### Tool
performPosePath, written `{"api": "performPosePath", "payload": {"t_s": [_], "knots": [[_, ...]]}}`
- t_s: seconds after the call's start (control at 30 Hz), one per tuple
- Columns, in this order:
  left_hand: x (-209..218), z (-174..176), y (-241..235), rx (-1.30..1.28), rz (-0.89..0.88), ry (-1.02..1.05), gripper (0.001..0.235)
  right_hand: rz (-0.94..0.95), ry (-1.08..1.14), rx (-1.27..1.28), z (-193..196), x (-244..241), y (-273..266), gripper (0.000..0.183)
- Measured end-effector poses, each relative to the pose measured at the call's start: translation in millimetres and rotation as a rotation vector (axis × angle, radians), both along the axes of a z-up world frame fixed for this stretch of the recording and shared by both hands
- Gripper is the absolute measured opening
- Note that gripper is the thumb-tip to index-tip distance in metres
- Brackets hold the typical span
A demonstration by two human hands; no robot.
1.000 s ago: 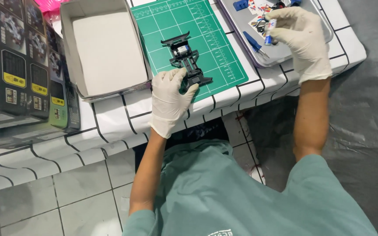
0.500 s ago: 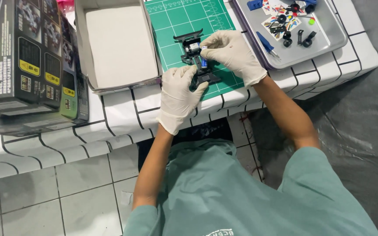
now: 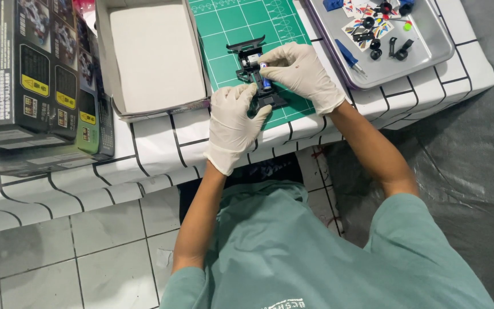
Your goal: Assembling a model toy car chassis by fitting small plastic components and installing batteries.
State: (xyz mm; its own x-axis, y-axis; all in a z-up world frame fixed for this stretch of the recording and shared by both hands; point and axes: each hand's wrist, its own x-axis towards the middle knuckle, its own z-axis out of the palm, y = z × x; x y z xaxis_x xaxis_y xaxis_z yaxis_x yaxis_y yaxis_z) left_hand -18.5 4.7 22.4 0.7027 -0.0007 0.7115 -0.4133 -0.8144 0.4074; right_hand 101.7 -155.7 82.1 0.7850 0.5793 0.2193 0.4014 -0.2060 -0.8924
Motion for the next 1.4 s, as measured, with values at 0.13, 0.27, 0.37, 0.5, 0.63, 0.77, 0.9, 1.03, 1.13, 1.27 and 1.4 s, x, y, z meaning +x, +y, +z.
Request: {"api": "performPosePath", "payload": {"t_s": [0.13, 0.27, 0.37, 0.5, 0.63, 0.77, 0.9, 1.03, 1.13, 1.27, 1.4], "knots": [[-1, -1, -2, -0.034, 0.024, 0.028, 0.045, 0.041, -0.186, -0.063, -2, 0, -4, 0.021], [-2, 0, -2, -0.042, 0.031, 0.031, 0.045, 0.089, -0.447, -0.186, -6, 1, -8, 0.032], [-2, 0, -2, -0.038, 0.05, 0.04, 0.046, 0.079, -0.511, -0.217, -6, -1, -6, 0.029], [-2, -3, -2, -0.039, 0.059, 0.052, 0.047, 0.074, -0.508, -0.19, -4, -4, -4, 0.023], [-1, -4, -1, -0.035, 0.049, 0.049, 0.046, 0.076, -0.466, -0.131, -3, -5, -3, 0.014], [-1, -6, -1, -0.024, 0.05, 0.038, 0.047, 0.077, -0.404, -0.128, -8, 0, -3, 0.011], [-2, -2, -1, -0.018, 0.037, 0.021, 0.045, 0.045, -0.393, -0.164, -4, -4, -2, 0.016], [-3, -2, 1, -0.006, 0.036, 0.028, 0.046, 0.072, -0.392, -0.146, 5, -10, 0, 0.004], [-3, -3, 1, -0.002, 0.03, 0.019, 0.047, 0.078, -0.419, -0.153, 7, -12, -1, 0.006], [-3, 4, 1, -0.014, 0.007, 0.02, 0.044, 0.059, -0.358, -0.104, 12, -17, -4, 0.016], [-3, 3, 0, -0.015, 0.012, 0.017, 0.043, -0.003, -0.305, -0.031, 10, -17, -15, 0.02]]}}
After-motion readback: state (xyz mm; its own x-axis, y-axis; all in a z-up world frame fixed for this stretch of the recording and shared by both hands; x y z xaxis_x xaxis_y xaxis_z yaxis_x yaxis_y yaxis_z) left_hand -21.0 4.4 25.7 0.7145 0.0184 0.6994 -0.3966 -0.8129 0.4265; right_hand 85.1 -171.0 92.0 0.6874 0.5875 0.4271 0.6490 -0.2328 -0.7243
